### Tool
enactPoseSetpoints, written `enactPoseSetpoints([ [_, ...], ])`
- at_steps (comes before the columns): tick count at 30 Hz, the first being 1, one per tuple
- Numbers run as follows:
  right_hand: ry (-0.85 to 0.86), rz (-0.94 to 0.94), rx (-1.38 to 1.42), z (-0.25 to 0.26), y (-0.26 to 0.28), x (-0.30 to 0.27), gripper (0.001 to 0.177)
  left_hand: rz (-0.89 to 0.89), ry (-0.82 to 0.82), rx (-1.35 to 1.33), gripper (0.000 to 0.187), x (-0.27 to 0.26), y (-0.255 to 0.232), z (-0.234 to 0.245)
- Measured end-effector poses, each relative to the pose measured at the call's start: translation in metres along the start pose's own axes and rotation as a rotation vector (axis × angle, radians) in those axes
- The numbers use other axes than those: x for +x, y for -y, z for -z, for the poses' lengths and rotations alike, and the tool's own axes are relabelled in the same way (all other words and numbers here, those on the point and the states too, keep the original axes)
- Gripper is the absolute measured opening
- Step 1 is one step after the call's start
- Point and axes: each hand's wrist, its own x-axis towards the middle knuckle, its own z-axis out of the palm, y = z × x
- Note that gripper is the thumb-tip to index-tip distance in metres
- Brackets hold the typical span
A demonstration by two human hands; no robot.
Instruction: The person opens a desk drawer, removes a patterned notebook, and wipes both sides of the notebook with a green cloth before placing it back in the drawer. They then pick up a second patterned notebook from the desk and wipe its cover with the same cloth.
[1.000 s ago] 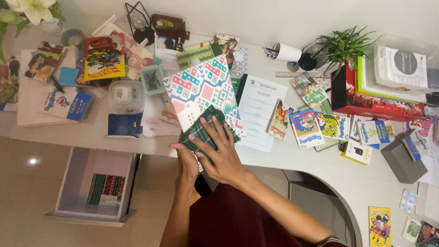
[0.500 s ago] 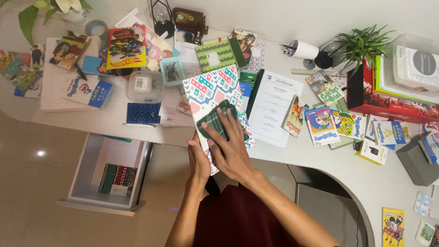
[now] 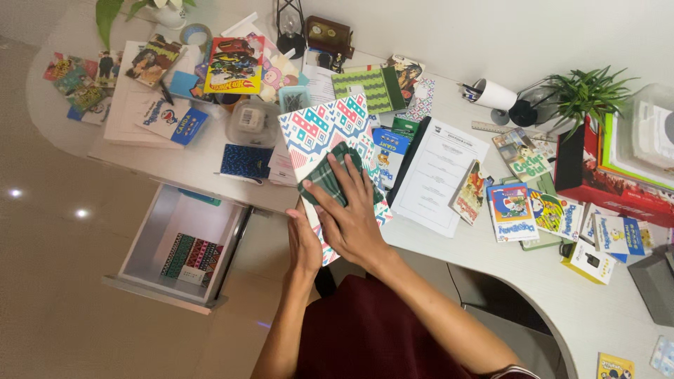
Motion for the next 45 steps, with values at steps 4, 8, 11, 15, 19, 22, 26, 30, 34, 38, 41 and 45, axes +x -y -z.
enactPoseSetpoints([
  [4,0.015,-0.018,0.015,0.000,-0.002,0.017,0.047,-0.007,-0.077,-0.001,0.100,0.000,0.000,-0.005],
  [8,0.058,-0.005,0.018,0.000,-0.003,0.008,0.044,0.006,-0.137,0.016,0.095,0.001,-0.003,-0.007],
  [11,0.105,-0.034,-0.002,-0.001,-0.003,-0.014,0.043,0.029,-0.176,-0.080,0.089,0.006,-0.005,-0.004],
  [15,0.149,-0.045,0.009,-0.001,-0.005,-0.048,0.042,-0.044,-0.154,-0.115,0.065,0.009,-0.008,0.003],
  [19,0.170,-0.109,-0.019,0.001,-0.008,-0.067,0.041,0.003,-0.123,-0.089,0.034,0.005,-0.005,-0.006],
  [22,0.160,-0.182,-0.055,0.005,-0.009,-0.072,0.038,0.072,-0.096,-0.121,0.027,0.001,0.002,-0.011],
  [26,0.172,-0.284,-0.106,0.013,-0.009,-0.077,0.037,0.087,0.006,-0.082,0.027,-0.006,0.009,-0.012],
  [30,0.073,-0.351,-0.098,0.022,-0.011,-0.076,0.040,0.046,0.105,-0.010,0.029,-0.011,0.002,-0.010],
  [34,-0.106,-0.475,-0.065,0.037,-0.019,-0.080,0.042,0.058,0.180,0.032,0.028,-0.025,-0.006,-0.014],
  [38,-0.195,-0.627,0.177,0.066,-0.031,-0.086,0.040,0.043,0.205,0.000,0.031,-0.038,-0.014,-0.023],
  [41,-0.257,-0.632,0.388,0.086,-0.034,-0.096,0.044,0.051,0.210,0.009,0.032,-0.045,-0.015,-0.029],
  [45,-0.278,-0.643,0.285,0.109,-0.027,-0.121,0.072,0.045,0.308,0.125,0.033,-0.061,-0.026,-0.047],
])
